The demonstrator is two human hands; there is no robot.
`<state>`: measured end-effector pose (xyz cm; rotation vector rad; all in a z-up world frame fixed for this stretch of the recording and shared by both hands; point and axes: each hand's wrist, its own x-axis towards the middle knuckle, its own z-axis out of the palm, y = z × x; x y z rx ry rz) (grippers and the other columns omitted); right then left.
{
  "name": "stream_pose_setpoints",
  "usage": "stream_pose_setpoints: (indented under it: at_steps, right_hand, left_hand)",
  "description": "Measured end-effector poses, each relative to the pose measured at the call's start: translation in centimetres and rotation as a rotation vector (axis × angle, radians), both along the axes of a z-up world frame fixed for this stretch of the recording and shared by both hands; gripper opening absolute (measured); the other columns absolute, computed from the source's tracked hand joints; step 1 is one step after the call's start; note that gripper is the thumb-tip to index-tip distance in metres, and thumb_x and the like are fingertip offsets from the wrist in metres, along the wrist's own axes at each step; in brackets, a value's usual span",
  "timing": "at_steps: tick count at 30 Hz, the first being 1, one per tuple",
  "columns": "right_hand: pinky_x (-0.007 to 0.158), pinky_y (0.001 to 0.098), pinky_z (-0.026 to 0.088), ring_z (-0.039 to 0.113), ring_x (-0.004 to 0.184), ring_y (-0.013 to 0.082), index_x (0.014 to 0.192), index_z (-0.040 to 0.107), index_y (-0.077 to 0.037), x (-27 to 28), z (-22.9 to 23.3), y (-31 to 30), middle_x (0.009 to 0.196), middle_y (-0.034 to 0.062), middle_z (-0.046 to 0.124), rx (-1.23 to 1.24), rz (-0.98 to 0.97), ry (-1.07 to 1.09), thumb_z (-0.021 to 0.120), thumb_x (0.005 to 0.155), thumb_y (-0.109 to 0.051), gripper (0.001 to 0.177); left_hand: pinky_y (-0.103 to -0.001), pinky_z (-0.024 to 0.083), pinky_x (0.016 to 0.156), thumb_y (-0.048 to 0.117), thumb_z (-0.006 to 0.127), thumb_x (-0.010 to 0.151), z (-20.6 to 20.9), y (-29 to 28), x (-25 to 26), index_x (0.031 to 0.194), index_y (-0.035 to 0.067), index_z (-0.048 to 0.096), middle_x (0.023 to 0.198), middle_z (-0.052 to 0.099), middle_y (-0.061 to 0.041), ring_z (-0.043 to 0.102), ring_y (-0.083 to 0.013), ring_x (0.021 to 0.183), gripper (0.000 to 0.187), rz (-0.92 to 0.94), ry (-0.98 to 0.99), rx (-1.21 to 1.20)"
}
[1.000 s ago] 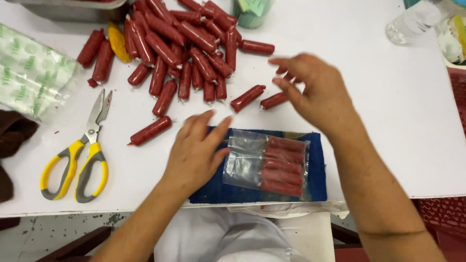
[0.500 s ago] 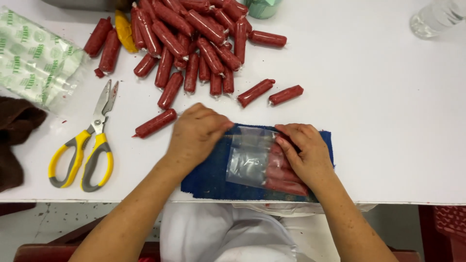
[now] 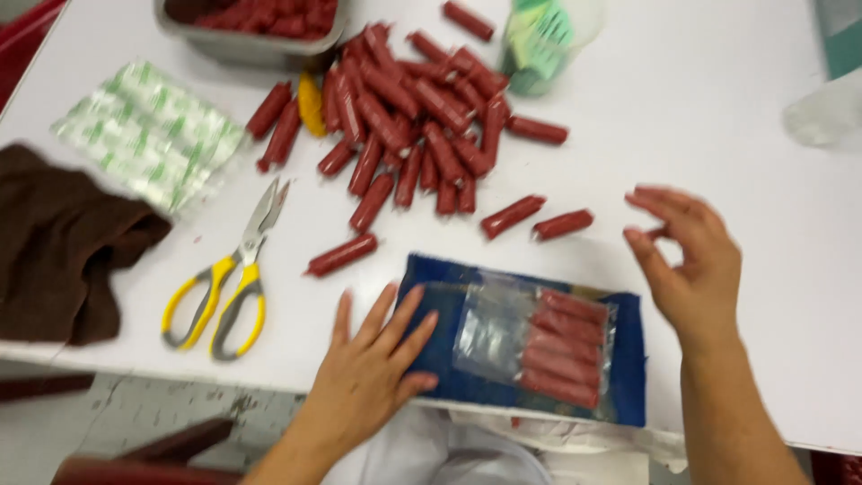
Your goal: Manually packaging small red sausages into plastic bags, including wetting a pad and applying labels.
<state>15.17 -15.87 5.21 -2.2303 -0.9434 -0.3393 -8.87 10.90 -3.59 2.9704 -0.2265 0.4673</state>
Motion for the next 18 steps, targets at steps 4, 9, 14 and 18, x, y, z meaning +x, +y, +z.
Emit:
stream_pose_setpoints:
  at_steps: [4,9,14,18]
  right_hand:
    - [0.081,0.0356,0.055,0.057,0.121,0.0298,0.132,0.069,-0.002,8.9,5.1,3.7,0.129,0.0156,0.068,-0.099,0.031,-0.253,0.064,0.109,-0.009,0.025]
    - [0.084,0.0361,0.049,0.065,0.089,0.0233,0.117,0.078,-0.007,23.4,4.5,12.9,0.092,0.0060,0.070,-0.222,0.205,-0.304,0.067,0.088,0.006,0.034]
    - [0.078,0.0415,0.054,0.065,0.106,0.0214,0.124,0.073,-0.022,26.3,3.5,19.5,0.127,0.0019,0.065,-0.942,0.163,-0.125,0.059,0.080,0.016,0.060]
    - [0.080,0.0465,0.055,0.058,0.116,0.0302,0.124,0.067,-0.021,27.5,2.9,20.8,0.123,0.0064,0.064,-1.190,0.223,-0.187,0.080,0.081,-0.018,0.045]
  left_hand:
    - [-0.070,0.023,0.114,0.064,0.050,0.092,-0.2,2.1,-2.3,0.147,0.028,0.045,0.161,0.035,-0.008,0.028,-0.0334,0.152,0.065,-0.033,-0.139,0.042]
    - [-0.057,0.041,0.109,0.060,0.062,0.088,-1.4,2.3,-2.1,0.116,0.025,0.069,0.136,0.062,-0.011,0.056,-0.0361,0.129,0.045,0.130,-0.386,-0.123]
    - [-0.043,0.052,0.097,0.054,0.060,0.091,-4.5,0.0,-0.3,0.121,0.020,0.065,0.131,0.065,-0.010,0.062,-0.0286,0.118,0.046,0.285,-0.405,-0.145]
    - [-0.039,0.056,0.091,0.040,0.062,0.088,-5.8,-1.0,-0.8,0.107,0.020,0.073,0.118,0.074,-0.003,0.070,-0.0217,0.105,0.030,0.411,-0.283,-0.205]
